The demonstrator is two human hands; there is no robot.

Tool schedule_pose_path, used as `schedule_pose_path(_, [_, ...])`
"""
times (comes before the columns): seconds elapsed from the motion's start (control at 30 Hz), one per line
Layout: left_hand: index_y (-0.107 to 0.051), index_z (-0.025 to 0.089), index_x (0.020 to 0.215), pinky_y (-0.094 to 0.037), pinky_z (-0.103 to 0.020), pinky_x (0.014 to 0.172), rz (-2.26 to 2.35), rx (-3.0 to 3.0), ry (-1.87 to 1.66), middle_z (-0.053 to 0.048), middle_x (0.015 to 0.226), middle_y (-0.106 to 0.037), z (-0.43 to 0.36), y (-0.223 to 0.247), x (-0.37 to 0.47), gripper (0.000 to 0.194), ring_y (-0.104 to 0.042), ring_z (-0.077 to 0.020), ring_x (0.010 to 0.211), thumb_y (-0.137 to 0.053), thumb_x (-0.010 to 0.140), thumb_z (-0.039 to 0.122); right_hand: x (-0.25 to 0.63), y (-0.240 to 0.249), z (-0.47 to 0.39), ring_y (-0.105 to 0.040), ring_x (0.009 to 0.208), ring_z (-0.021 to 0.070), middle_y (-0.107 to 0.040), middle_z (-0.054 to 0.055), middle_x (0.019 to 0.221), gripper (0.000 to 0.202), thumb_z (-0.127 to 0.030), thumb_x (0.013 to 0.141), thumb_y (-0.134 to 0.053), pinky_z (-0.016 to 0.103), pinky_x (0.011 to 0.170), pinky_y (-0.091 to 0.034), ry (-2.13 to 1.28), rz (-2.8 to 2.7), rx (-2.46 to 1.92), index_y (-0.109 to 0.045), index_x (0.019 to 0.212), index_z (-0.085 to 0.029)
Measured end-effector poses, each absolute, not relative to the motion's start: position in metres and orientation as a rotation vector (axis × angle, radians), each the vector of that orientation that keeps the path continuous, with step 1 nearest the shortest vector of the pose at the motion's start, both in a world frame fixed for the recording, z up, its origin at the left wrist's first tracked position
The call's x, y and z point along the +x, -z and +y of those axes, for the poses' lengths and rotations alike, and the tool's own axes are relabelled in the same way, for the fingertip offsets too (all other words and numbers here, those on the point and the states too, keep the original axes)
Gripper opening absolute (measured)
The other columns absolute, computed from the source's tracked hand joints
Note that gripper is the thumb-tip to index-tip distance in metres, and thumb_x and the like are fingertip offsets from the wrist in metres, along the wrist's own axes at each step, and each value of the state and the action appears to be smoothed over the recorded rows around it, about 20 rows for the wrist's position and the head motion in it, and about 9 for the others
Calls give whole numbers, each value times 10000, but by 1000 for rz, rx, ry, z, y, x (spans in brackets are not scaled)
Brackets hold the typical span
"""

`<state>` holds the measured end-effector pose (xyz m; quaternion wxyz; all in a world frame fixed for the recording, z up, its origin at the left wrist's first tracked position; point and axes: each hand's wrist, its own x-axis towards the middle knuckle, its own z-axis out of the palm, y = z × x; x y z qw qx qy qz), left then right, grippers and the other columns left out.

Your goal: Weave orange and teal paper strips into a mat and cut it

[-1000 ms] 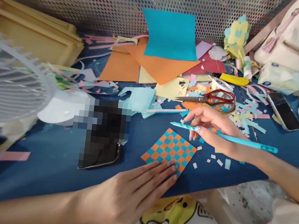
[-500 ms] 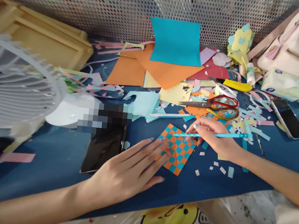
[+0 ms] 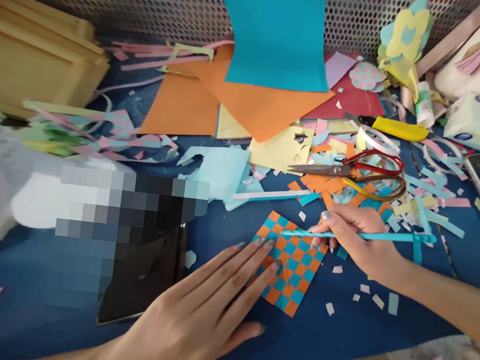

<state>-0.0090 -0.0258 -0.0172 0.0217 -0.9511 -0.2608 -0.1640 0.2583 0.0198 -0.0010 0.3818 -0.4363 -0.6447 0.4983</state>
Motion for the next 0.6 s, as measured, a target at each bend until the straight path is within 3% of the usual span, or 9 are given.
schedule_pose_path(0.3, [-620, 57, 1301, -388, -432, 1142, -857, -2975, 511, -191, 1332, -651, -27, 16, -7, 484, -582, -301, 1289, -386, 1044, 393, 258, -3, 21, -684, 573, 171, -729, -23, 671, 297, -335, 985, -520, 277, 443, -541, -1269, -1668, -1182, -765, 818, -343])
schedule_pose_path(0.6, [-630, 51, 1286, -388, -435, 1138, -840, -2975, 513, -195, 1318, -659, -27, 15, -9, 480, -585, -305, 1286, -364, 1053, 376, 258, -5, 20, -698, 608, 139, -723, 36, 684, 358, -257, 1018, -480, 205, 493, -549, -1306, -1641, -1162, -712, 753, -196])
